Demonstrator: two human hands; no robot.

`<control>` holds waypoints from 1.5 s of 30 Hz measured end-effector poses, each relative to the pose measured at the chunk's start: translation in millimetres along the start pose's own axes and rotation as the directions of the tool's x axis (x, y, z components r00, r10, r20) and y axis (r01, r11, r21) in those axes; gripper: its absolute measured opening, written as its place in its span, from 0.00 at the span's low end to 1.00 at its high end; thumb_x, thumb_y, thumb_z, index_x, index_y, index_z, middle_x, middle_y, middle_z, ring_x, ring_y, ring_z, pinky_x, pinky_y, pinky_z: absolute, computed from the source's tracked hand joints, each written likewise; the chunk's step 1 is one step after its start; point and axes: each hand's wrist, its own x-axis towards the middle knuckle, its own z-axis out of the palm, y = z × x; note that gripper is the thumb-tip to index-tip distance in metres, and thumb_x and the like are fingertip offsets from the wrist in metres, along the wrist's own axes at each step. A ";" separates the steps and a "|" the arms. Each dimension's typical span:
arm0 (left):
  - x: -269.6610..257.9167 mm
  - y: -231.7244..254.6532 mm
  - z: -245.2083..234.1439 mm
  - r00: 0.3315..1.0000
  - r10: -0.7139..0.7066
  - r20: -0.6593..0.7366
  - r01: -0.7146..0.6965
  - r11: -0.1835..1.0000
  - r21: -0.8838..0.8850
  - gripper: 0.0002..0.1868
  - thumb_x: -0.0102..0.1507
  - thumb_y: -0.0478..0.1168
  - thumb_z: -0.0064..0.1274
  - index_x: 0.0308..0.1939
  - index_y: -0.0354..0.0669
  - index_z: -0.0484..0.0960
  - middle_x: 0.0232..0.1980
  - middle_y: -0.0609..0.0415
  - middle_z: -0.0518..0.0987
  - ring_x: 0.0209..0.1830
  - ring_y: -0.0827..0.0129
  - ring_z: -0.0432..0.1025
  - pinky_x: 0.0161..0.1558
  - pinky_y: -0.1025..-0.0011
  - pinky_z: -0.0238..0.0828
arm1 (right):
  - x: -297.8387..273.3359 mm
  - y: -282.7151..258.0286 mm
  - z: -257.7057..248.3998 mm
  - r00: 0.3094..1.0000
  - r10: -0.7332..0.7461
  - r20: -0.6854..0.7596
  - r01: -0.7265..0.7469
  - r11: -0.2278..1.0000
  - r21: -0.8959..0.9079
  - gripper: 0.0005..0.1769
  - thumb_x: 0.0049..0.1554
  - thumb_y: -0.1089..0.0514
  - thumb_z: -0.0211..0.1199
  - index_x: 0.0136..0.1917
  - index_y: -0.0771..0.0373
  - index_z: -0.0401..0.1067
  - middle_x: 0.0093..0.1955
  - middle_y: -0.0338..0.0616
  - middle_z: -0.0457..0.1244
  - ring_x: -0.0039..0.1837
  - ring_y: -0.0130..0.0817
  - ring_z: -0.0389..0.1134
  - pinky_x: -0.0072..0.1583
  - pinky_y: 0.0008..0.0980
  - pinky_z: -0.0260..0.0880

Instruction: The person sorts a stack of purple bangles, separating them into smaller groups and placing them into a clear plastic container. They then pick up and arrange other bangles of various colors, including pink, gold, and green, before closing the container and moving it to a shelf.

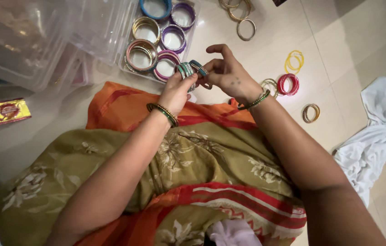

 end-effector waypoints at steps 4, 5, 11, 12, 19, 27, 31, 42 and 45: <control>-2.2 2.5 -5.8 0.998 0.057 0.013 -0.057 0.998 -0.017 0.13 0.66 0.43 0.57 0.53 0.46 0.81 0.41 0.64 0.79 0.38 0.80 0.69 0.32 0.81 0.61 | -7.9 -12.1 8.2 0.999 -0.034 0.011 0.034 0.999 0.034 0.35 0.54 0.74 0.60 0.72 0.67 0.51 0.50 0.47 0.68 0.52 0.33 0.69 0.57 0.32 0.71; -4.8 5.4 -7.2 0.997 0.067 0.031 -0.064 0.995 -0.078 0.13 0.65 0.42 0.57 0.52 0.46 0.81 0.42 0.64 0.80 0.40 0.80 0.71 0.32 0.79 0.66 | -8.6 -13.2 10.0 0.999 -0.032 0.007 0.031 0.999 0.045 0.35 0.54 0.74 0.60 0.72 0.67 0.52 0.50 0.47 0.68 0.53 0.33 0.70 0.58 0.33 0.72; -41.6 45.0 -34.9 0.999 0.029 -0.043 -0.032 0.996 -0.084 0.16 0.65 0.44 0.56 0.55 0.46 0.78 0.46 0.62 0.84 0.47 0.79 0.75 0.39 0.78 0.69 | 9.0 -13.5 27.9 0.960 -0.268 -0.077 0.239 0.934 -0.266 0.29 0.56 0.73 0.64 0.68 0.66 0.59 0.48 0.46 0.69 0.53 0.34 0.71 0.58 0.35 0.72; -49.2 53.2 -43.3 0.997 -0.009 -0.072 0.008 1.000 -0.017 0.17 0.65 0.46 0.54 0.57 0.48 0.78 0.47 0.63 0.85 0.47 0.81 0.74 0.39 0.79 0.66 | 16.8 -11.7 30.5 0.942 -0.326 -0.084 0.273 0.886 -0.375 0.27 0.56 0.72 0.64 0.66 0.65 0.60 0.47 0.46 0.69 0.53 0.34 0.72 0.58 0.36 0.72; -65.4 67.2 -72.0 0.989 -0.055 -0.140 0.063 0.997 0.054 0.20 0.65 0.51 0.52 0.58 0.50 0.78 0.48 0.65 0.84 0.48 0.82 0.73 0.42 0.79 0.63 | 92.6 19.6 45.7 0.738 -0.669 0.089 0.395 0.320 -0.861 0.20 0.56 0.69 0.62 0.61 0.60 0.67 0.44 0.40 0.71 0.52 0.42 0.71 0.69 0.52 0.56; -23.6 54.4 -69.2 0.996 0.045 -0.080 -0.046 0.999 -0.011 0.19 0.65 0.46 0.56 0.58 0.46 0.78 0.47 0.62 0.85 0.42 0.79 0.69 0.37 0.78 0.59 | 168.0 27.1 47.6 0.601 -0.773 0.204 0.356 0.031 -0.934 0.12 0.53 0.65 0.60 0.52 0.58 0.70 0.44 0.41 0.68 0.54 0.41 0.68 0.69 0.58 0.54; -23.1 68.8 -72.5 0.994 -0.008 -0.111 0.008 1.000 -0.001 0.18 0.65 0.47 0.55 0.57 0.47 0.78 0.47 0.64 0.85 0.46 0.85 0.74 0.36 0.82 0.58 | 186.2 23.1 45.3 0.580 -0.772 0.260 0.378 -0.027 -0.926 0.09 0.58 0.65 0.58 0.53 0.59 0.70 0.46 0.41 0.67 0.57 0.41 0.67 0.72 0.55 0.54; -21.4 89.0 -86.5 0.967 0.030 -0.253 -0.047 0.997 -0.061 0.17 0.65 0.42 0.56 0.57 0.46 0.76 0.45 0.62 0.84 0.41 0.83 0.74 0.34 0.82 0.62 | 148.3 36.6 80.0 0.748 -0.660 0.073 0.379 0.334 -0.863 0.14 0.53 0.59 0.62 0.55 0.58 0.72 0.46 0.44 0.68 0.54 0.43 0.69 0.59 0.48 0.59; -25.7 82.2 -72.6 0.979 0.039 -0.199 -0.041 0.999 -0.007 0.17 0.66 0.42 0.53 0.58 0.46 0.76 0.47 0.63 0.84 0.45 0.83 0.75 0.37 0.82 0.65 | 140.5 40.5 61.7 0.740 -0.666 0.090 0.328 0.240 -0.914 0.08 0.55 0.59 0.63 0.50 0.56 0.72 0.46 0.43 0.68 0.53 0.44 0.70 0.59 0.48 0.63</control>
